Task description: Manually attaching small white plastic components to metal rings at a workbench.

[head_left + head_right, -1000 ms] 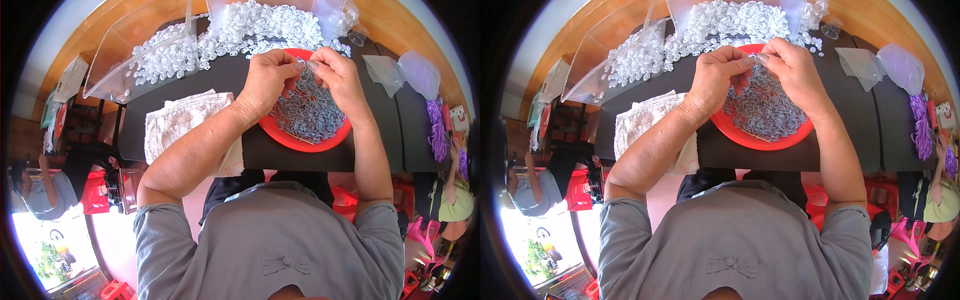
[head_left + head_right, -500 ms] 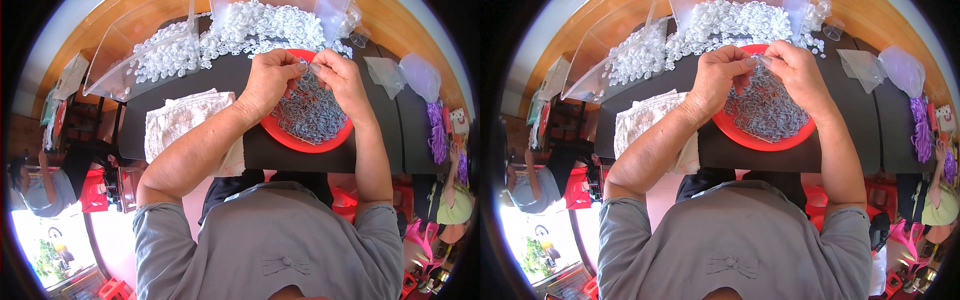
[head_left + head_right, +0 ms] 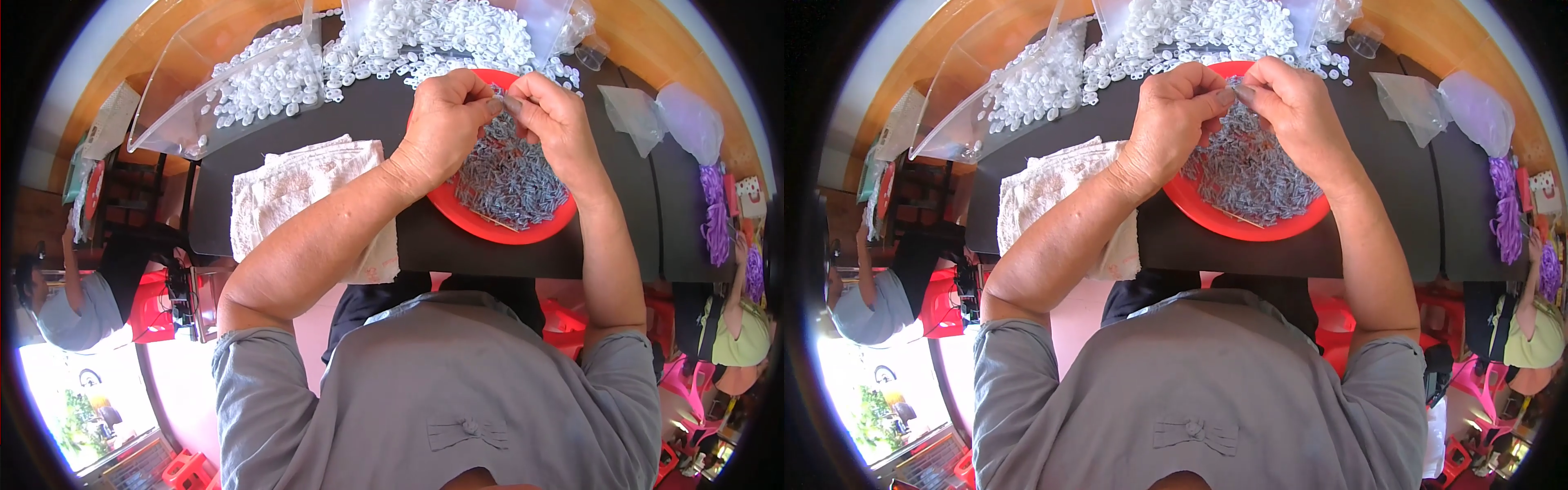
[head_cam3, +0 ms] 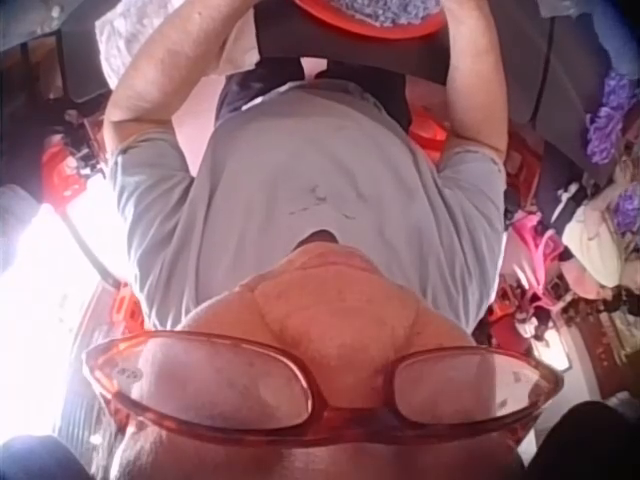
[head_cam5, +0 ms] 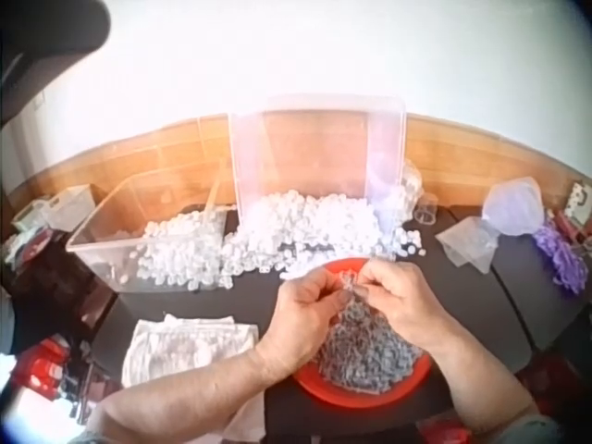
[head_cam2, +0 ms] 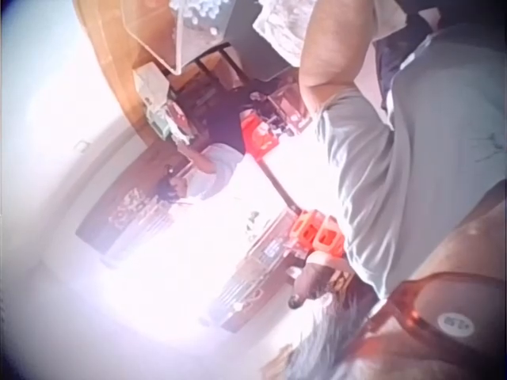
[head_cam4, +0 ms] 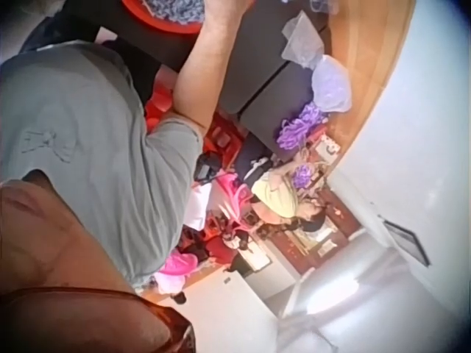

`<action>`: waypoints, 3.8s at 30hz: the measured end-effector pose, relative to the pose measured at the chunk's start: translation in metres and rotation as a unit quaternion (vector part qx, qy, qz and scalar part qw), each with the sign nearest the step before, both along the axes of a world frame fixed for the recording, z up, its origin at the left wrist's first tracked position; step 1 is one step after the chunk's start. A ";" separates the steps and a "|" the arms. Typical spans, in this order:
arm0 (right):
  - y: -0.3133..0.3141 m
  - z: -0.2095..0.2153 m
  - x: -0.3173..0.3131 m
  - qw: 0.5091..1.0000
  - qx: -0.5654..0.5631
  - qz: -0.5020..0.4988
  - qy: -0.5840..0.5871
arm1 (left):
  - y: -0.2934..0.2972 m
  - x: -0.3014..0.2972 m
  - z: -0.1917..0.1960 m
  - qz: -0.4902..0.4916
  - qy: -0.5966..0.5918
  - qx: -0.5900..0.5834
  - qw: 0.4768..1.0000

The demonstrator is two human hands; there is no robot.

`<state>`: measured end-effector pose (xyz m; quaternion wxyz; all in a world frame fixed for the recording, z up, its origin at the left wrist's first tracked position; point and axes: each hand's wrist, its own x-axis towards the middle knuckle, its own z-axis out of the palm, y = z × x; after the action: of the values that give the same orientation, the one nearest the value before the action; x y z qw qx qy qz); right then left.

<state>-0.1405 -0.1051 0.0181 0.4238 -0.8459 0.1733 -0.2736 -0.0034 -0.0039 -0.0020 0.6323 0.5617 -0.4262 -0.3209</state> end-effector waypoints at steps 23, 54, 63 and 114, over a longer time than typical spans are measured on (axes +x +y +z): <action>-0.008 -0.001 0.000 1.000 -0.018 -0.007 -0.008 | -0.001 0.006 0.002 -0.052 0.184 0.027 0.981; -0.088 -0.015 0.083 0.940 -0.303 -0.115 0.106 | -0.010 0.016 -0.012 0.020 0.123 0.059 0.990; -0.128 -0.030 0.129 0.856 -0.454 -0.113 0.219 | -0.014 0.015 -0.016 0.034 0.071 0.053 0.996; -0.003 0.015 -0.005 0.988 0.126 -0.043 -0.073 | 0.000 0.012 0.005 -0.031 0.143 -0.021 0.989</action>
<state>-0.1452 -0.1081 0.0326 0.5263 -0.7552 0.2112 -0.3288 0.0091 -0.0040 0.0028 0.6885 0.4832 -0.3552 -0.4080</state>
